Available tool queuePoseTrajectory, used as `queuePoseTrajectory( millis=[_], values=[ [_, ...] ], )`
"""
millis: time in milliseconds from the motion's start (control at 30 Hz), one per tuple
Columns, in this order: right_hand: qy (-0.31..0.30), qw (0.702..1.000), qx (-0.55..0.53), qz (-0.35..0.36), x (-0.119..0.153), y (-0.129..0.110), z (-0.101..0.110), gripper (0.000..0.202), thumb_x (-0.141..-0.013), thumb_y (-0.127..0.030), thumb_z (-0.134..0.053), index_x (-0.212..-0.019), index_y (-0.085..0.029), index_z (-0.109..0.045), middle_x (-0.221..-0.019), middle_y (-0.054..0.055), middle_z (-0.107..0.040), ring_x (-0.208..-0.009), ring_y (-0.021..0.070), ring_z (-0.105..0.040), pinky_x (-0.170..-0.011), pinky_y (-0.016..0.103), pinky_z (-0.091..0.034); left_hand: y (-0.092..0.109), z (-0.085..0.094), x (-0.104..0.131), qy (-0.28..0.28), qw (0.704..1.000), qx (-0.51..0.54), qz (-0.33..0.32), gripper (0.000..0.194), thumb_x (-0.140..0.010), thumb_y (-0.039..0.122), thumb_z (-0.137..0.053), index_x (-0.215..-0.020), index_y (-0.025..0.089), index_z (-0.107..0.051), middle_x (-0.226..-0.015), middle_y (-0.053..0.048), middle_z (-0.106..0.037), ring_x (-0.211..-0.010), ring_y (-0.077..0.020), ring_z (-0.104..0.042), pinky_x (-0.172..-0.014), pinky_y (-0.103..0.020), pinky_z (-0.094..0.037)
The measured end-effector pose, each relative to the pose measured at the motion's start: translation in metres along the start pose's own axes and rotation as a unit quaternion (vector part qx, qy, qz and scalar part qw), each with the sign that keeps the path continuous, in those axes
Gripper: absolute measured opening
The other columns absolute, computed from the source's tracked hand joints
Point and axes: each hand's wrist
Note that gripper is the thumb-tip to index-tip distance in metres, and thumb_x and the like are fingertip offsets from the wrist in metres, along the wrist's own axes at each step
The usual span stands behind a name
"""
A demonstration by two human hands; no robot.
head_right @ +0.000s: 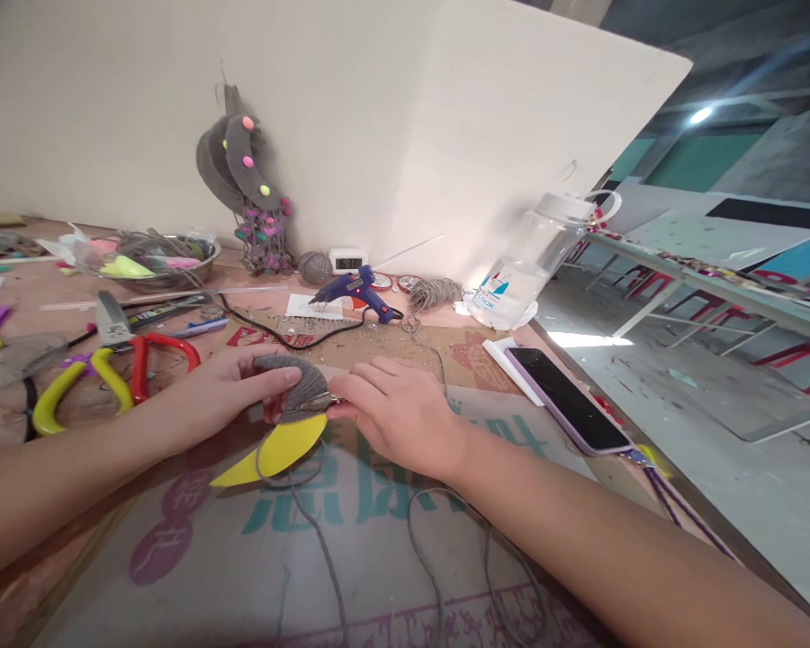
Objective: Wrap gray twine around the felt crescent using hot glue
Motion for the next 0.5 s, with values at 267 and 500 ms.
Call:
queuePoseTrajectory(
  millis=[267, 500],
  values=[
    [0.036, 0.994, -0.077, -0.076, 0.0029, 0.0014, -0.0005, 0.018, -0.087, -0.029, -0.047, -0.097, -0.015, -0.053, -0.079, 0.005, -0.060, -0.070, 0.0146, -0.052, -0.062, 0.026, -0.037, -0.0028, 0.0002, -0.0010, 0.000, 1.000, 0.000, -0.022, 0.023, -0.079, 0.029, -0.053, -0.060, 0.017, -0.053, -0.051, 0.004, -0.053, -0.049, -0.0084, -0.051, -0.051, -0.019, -0.043],
    [0.005, 0.998, -0.035, -0.049, 0.0013, 0.0011, 0.0013, 0.019, -0.087, -0.032, -0.046, -0.093, -0.015, -0.055, -0.075, 0.004, -0.059, -0.069, 0.0147, -0.051, -0.060, 0.026, -0.034, -0.0027, 0.0005, -0.0022, 0.000, 1.000, -0.012, -0.025, 0.023, -0.080, 0.029, -0.053, -0.060, 0.017, -0.052, -0.051, 0.005, -0.053, -0.049, -0.0074, -0.050, -0.050, -0.018, -0.042]
  ],
)
Point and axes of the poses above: each hand's wrist, its own x-axis away from the middle knuckle, its own z-axis out of the back of the hand, y = z × x
